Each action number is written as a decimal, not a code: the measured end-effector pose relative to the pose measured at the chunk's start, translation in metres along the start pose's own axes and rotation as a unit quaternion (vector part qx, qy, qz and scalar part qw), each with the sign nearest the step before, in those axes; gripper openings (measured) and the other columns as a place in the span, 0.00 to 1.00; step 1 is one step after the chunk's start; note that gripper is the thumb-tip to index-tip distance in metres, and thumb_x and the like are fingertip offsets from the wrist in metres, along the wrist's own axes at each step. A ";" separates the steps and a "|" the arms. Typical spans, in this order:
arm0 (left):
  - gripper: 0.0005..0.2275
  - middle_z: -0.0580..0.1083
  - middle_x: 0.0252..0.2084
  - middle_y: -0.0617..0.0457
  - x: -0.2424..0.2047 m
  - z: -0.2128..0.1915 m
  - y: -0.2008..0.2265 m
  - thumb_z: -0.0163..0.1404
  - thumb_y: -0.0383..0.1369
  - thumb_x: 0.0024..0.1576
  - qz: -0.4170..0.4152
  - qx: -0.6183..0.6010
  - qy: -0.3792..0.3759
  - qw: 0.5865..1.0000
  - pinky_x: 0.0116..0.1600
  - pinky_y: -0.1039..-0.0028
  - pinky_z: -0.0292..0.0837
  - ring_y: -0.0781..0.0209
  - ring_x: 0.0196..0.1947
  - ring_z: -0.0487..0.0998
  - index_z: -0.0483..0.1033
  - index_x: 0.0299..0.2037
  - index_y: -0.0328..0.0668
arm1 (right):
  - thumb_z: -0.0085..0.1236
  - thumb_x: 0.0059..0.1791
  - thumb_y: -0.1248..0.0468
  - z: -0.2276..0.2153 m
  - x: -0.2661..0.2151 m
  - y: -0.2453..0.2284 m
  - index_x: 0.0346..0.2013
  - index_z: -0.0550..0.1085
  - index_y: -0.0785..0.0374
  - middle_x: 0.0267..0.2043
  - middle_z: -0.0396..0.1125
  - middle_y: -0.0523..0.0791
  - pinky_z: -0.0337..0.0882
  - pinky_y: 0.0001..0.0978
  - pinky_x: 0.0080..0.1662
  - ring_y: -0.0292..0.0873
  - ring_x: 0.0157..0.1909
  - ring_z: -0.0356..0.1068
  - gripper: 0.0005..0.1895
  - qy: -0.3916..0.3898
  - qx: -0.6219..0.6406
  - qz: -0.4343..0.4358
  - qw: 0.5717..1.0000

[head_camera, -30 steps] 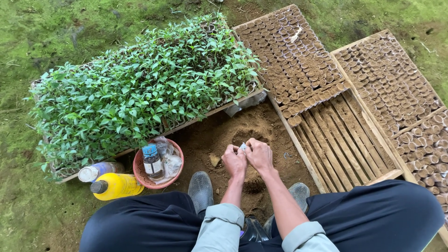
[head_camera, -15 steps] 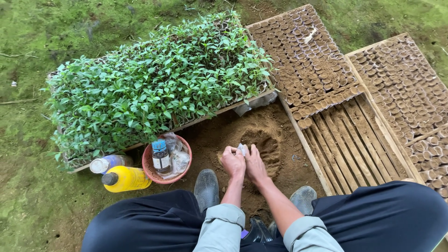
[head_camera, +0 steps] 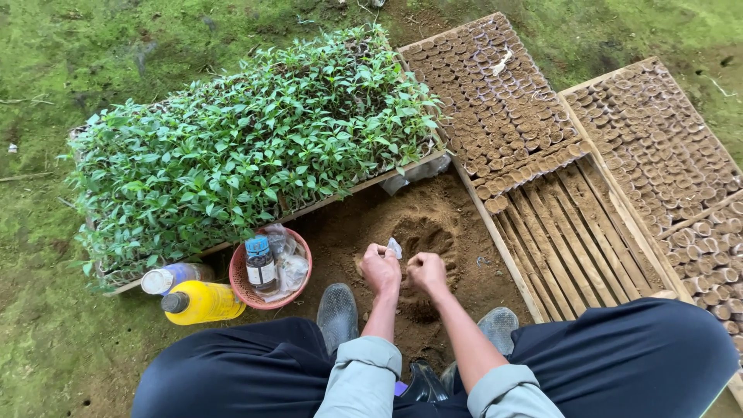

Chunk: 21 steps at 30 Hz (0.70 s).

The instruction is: Filling small paper pots with soil for seedlings using a spoon and packing them into a tray

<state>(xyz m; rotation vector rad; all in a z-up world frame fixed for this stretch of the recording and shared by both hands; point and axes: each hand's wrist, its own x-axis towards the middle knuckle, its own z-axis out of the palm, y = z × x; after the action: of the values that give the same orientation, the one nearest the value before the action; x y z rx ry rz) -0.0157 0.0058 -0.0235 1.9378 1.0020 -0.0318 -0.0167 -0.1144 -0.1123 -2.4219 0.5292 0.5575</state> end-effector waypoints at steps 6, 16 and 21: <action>0.02 0.81 0.26 0.48 -0.004 -0.004 0.006 0.54 0.30 0.51 0.003 -0.018 -0.026 0.999 0.43 0.56 0.78 0.43 0.38 0.84 0.81 0.28 0.47 | 0.64 0.45 0.73 -0.102 -0.036 -0.071 0.38 0.79 0.69 0.30 0.76 0.50 0.80 0.26 0.33 0.39 0.28 0.75 0.08 -0.129 0.470 -0.004 0.873; 0.03 0.81 0.27 0.53 -0.011 0.002 0.006 0.55 0.33 0.52 0.014 -0.012 -0.051 0.999 0.42 0.61 0.79 0.50 0.38 0.84 0.83 0.29 0.53 | 0.61 0.46 0.75 -0.114 -0.049 -0.085 0.42 0.79 0.73 0.32 0.75 0.53 0.82 0.37 0.37 0.43 0.31 0.76 0.09 -0.126 0.473 -0.023 0.872; 0.04 0.81 0.28 0.45 -0.021 -0.009 0.016 0.54 0.30 0.52 0.052 -0.024 -0.055 0.997 0.42 0.54 0.77 0.41 0.38 0.83 0.84 0.30 0.47 | 0.59 0.46 0.74 -0.107 -0.042 -0.070 0.43 0.80 0.70 0.33 0.77 0.52 0.80 0.32 0.34 0.41 0.31 0.76 0.11 -0.112 0.437 -0.031 0.892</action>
<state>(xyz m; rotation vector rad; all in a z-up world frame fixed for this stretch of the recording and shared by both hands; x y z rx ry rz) -0.0228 -0.0042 0.0013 1.9198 0.8224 -0.0547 0.0110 -0.1186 0.0198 -1.4888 0.4634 0.4319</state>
